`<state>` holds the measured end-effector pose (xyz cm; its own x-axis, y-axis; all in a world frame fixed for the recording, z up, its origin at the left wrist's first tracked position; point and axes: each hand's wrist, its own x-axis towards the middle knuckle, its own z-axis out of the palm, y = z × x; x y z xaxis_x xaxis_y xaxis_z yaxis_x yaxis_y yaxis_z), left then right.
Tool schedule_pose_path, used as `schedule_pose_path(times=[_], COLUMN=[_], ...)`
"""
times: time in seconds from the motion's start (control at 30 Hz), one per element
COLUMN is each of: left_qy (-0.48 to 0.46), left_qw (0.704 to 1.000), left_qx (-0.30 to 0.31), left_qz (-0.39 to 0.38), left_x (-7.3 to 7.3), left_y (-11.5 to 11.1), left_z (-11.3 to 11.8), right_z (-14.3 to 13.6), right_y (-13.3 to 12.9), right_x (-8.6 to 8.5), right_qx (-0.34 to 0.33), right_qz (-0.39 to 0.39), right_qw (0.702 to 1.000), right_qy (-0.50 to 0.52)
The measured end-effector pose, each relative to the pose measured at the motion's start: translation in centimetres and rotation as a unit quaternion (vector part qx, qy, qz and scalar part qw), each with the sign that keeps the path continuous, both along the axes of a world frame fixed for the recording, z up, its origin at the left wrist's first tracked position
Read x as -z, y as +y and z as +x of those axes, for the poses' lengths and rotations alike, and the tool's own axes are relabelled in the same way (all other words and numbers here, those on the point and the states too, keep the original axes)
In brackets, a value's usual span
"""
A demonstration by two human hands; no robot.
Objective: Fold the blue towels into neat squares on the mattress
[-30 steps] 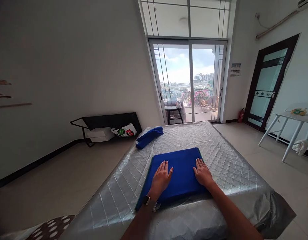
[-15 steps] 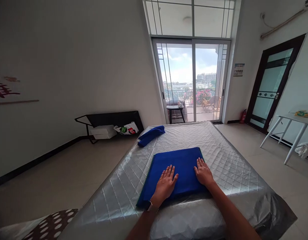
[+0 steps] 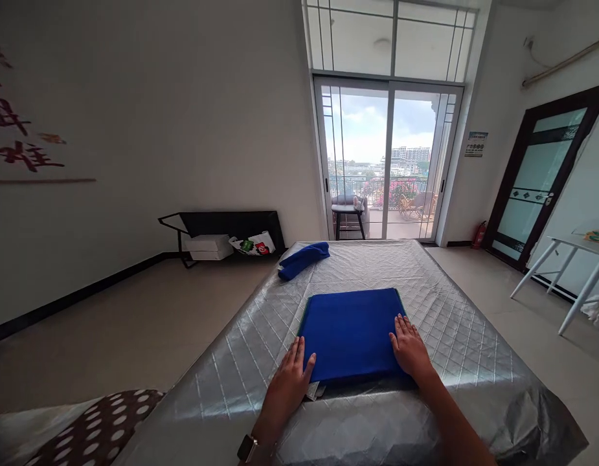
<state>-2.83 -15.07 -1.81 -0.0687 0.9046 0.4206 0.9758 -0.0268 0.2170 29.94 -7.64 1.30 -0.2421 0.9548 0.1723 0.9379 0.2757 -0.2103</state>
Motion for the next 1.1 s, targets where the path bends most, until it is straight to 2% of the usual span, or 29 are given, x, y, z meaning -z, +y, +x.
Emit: schedule_pose_path(times=[0.2,0.3,0.4,0.5,0.63,0.73,0.8,0.87,0.93,1.0,1.1], left_qy=[-0.005,-0.002,0.003,0.012,0.043,0.053,0.054,0.056,0.057,0.060,0.066], left_qw=[0.999,0.999,0.999,0.999,0.989,0.978,0.976,0.978,0.982,0.986,0.992], left_qx=[-0.001,-0.016,-0.039,-0.002,0.138,0.203,0.209,0.200,0.182,0.152,0.098], left_qz=[-0.039,-0.046,-0.011,0.031,0.035,0.012,-0.004,-0.012,-0.013,-0.020,-0.039], left_x=[-0.7,-0.8,-1.3,-2.7,-4.6,-4.8,-4.3,-3.6,-2.9,-2.3,-1.6], left_y=[-0.2,-0.3,-0.3,0.0,0.8,1.9,2.4,2.7,2.5,1.8,0.1], left_z=[0.0,-0.5,0.1,3.1,10.4,14.8,16.2,16.2,15.1,13.2,9.1], right_z=[0.1,-0.1,-0.3,-0.3,-0.4,-0.4,-0.4,-0.5,-0.5,-0.6,-0.6], right_y=[-3.3,-3.6,-3.4,-3.3,-3.4,-3.3,-3.2,-3.2,-3.2,-3.3,-3.4], right_x=[1.3,1.2,1.2,1.5,1.5,1.5,1.5,1.5,1.4,1.4,1.3], right_qx=[0.004,0.009,0.008,0.003,0.004,0.004,0.005,0.009,0.013,0.014,0.013], right_qz=[0.016,0.015,0.021,0.040,0.042,0.035,0.029,0.025,0.023,0.022,0.018], right_qw=[1.000,1.000,0.999,0.999,0.998,0.999,0.999,0.999,0.999,0.999,0.999], right_qy=[0.016,0.022,0.024,0.034,0.037,0.033,0.032,0.032,0.033,0.035,0.042])
